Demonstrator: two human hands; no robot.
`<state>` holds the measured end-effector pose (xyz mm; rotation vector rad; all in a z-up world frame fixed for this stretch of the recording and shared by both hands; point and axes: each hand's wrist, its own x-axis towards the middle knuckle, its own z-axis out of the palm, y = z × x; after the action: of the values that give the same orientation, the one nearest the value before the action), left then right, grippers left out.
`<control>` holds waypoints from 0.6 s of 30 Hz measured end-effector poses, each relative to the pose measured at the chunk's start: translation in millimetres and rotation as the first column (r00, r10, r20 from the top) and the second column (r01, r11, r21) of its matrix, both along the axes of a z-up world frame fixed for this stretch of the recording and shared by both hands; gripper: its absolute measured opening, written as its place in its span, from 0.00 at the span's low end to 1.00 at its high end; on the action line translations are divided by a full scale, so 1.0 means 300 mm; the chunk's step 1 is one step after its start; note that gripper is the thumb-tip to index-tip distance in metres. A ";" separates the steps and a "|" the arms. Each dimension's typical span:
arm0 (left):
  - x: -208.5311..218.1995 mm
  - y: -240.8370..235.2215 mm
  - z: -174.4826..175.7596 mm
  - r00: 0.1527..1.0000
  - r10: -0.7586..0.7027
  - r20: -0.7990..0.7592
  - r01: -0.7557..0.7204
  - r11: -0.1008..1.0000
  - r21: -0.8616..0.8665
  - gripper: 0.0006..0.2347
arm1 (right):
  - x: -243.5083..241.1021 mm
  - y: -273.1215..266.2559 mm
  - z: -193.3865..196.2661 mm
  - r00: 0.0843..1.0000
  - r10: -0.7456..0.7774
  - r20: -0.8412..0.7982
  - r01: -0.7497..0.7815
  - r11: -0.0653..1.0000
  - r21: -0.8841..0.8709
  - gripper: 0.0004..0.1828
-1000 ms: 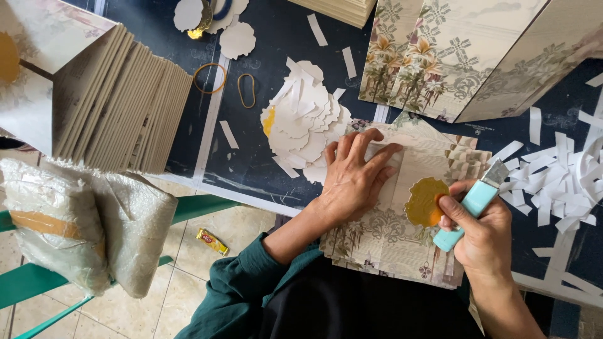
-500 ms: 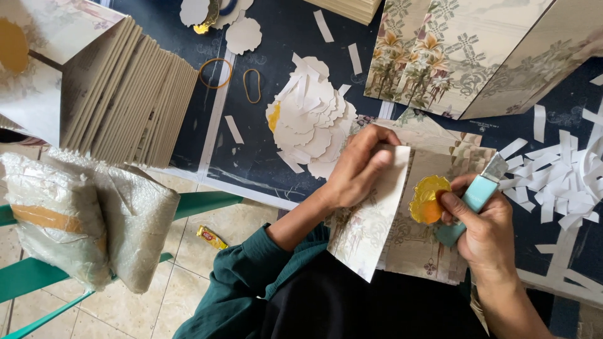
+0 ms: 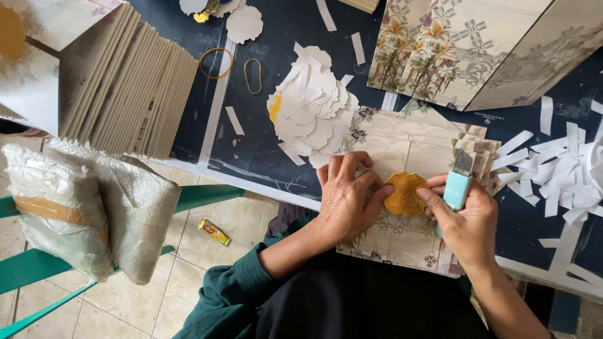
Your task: Attaching decorative paper seals to the front of folded invitation cards using a small applicator tool.
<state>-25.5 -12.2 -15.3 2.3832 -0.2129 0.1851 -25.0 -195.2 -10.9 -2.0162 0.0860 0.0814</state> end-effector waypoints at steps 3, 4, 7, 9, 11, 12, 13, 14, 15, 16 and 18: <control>-0.004 0.005 -0.001 1.000 -0.003 0.014 0.004 0.999 -0.049 0.09 | 0.003 -0.010 -0.021 0.995 0.071 0.075 -0.064 0.994 -0.090 0.08; -0.005 0.005 -0.008 1.000 -0.005 0.014 0.005 0.999 -0.050 0.09 | 0.003 -0.010 -0.021 0.995 0.069 0.075 -0.062 0.994 -0.092 0.08; -0.005 0.008 -0.032 1.000 0.006 0.030 -0.004 0.996 -0.087 0.09 | 0.006 -0.005 -0.024 0.991 0.101 0.093 -0.087 0.986 -0.145 0.07; -0.004 0.011 -0.055 0.996 -0.014 0.087 0.028 0.987 -0.160 0.10 | 0.011 0.003 -0.028 0.987 0.058 0.147 -0.044 0.994 -0.098 0.10; -0.003 0.005 -0.062 0.997 -0.004 0.072 0.012 0.993 -0.119 0.10 | 0.015 0.010 -0.013 0.984 0.073 0.162 -0.049 0.988 -0.148 0.09; -0.002 0.002 -0.065 0.998 0.007 0.056 -0.002 0.997 -0.075 0.10 | 0.018 0.014 -0.006 0.980 0.087 0.176 -0.052 0.979 -0.194 0.08; -0.004 0.000 -0.065 0.998 0.007 0.057 -0.003 0.997 -0.077 0.10 | 0.013 0.004 -0.027 0.980 0.088 0.177 -0.052 0.979 -0.196 0.08; -0.002 -0.002 -0.066 0.998 0.011 0.066 -0.008 0.999 -0.038 0.11 | 0.011 -0.007 -0.047 0.976 0.119 0.185 -0.060 0.954 -0.294 0.09; -0.002 -0.004 -0.063 0.997 0.015 0.074 -0.015 1.000 0.001 0.11 | 0.009 -0.019 -0.065 0.970 0.149 0.189 -0.066 0.919 -0.388 0.11; 0.001 -0.005 -0.053 0.996 0.013 0.089 -0.013 1.000 -0.001 0.11 | 0.050 -0.029 -0.016 0.968 0.148 0.204 -0.059 0.919 -0.391 0.11; 0.000 0.000 -0.030 0.995 0.021 0.099 -0.028 0.997 0.069 0.12 | 0.126 -0.045 0.089 0.945 0.211 0.248 -0.078 0.886 -0.457 0.07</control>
<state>-25.5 -12.2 -24.3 2.4495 -0.2397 0.3123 12.8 -208.8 15.9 -2.4676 -0.2613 -0.1569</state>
